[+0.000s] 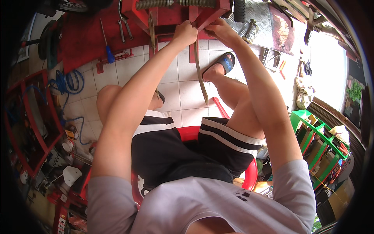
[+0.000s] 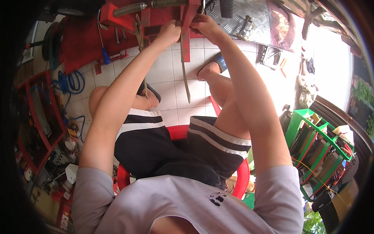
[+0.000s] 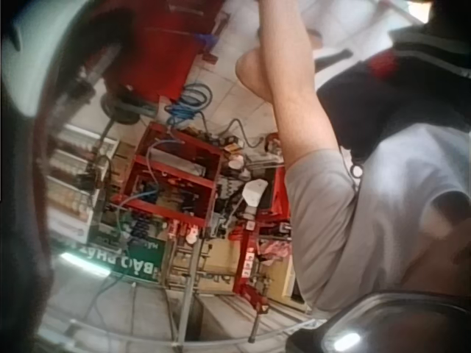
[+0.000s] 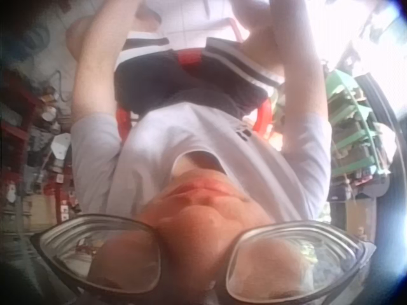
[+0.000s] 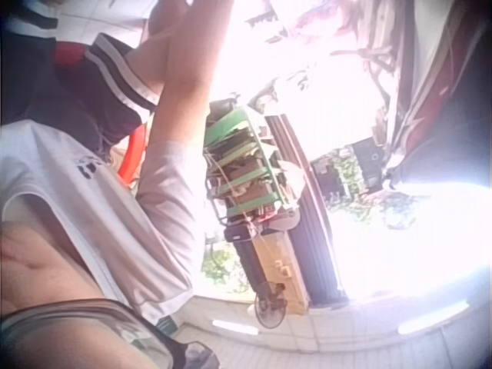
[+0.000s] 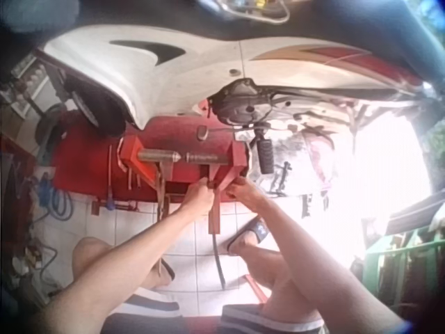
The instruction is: The person sits on a stool and assembles a mechanical component using a metal rod and a curved metal piece. They insert the rod into a red metal frame, attach the curved piece, and secure the assembly by tightening a screw with a screwdriver.
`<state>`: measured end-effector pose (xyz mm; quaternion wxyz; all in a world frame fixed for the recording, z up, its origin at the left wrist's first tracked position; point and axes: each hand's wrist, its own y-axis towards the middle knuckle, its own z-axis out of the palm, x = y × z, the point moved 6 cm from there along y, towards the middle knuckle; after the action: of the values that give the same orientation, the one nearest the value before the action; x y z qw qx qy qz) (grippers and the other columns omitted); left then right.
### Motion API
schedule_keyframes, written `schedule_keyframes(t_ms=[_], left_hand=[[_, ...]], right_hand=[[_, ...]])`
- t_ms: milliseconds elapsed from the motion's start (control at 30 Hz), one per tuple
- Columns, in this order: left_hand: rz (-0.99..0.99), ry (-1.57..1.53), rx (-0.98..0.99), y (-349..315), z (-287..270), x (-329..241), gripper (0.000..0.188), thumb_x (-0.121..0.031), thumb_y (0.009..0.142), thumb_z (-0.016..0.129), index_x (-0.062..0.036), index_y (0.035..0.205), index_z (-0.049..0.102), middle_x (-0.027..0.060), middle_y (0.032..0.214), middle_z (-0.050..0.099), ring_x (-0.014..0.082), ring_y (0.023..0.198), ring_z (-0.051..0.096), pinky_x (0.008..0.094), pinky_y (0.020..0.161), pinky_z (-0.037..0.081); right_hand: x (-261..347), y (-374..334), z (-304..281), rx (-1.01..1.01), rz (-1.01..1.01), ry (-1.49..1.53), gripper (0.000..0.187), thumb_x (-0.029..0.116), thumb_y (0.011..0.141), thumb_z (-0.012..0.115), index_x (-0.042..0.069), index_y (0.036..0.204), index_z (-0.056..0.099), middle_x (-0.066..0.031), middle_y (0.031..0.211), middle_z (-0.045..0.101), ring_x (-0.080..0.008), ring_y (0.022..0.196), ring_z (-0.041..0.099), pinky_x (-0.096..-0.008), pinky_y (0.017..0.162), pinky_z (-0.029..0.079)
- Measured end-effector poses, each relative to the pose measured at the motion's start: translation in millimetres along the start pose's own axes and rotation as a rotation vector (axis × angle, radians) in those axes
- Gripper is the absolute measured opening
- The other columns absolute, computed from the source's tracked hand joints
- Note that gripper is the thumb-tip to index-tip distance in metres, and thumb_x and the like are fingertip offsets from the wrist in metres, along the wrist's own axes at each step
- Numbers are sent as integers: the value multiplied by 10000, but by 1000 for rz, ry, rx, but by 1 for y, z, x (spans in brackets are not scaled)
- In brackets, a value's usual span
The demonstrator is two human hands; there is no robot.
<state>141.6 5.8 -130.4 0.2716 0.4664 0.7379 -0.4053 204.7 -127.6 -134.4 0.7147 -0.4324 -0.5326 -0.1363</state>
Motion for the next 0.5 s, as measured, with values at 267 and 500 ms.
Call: schedule_keyframes(t_ms=[267, 500], left_hand=[[-238, -360, 80, 2, 18, 19, 381, -256, 905, 434, 60, 1098, 525, 325, 1068, 590, 432, 989, 601, 462, 810, 486], [-138, -229, -55, -13, 10, 7, 275, -191, 946, 435, -6, 1144, 385, 144, 930, 610, 194, 722, 628, 343, 580, 533]], right_hand=[[26, -16, -4, -195, 85, 56, 287, 142, 888, 530, -25, 1114, 585, -106, 1031, 650, -189, 885, 638, -286, 744, 494], [22, -13, -4, -159, 146, 141, 282, 146, 886, 517, -50, 1072, 599, -139, 1053, 636, -235, 914, 659, -306, 736, 543]])
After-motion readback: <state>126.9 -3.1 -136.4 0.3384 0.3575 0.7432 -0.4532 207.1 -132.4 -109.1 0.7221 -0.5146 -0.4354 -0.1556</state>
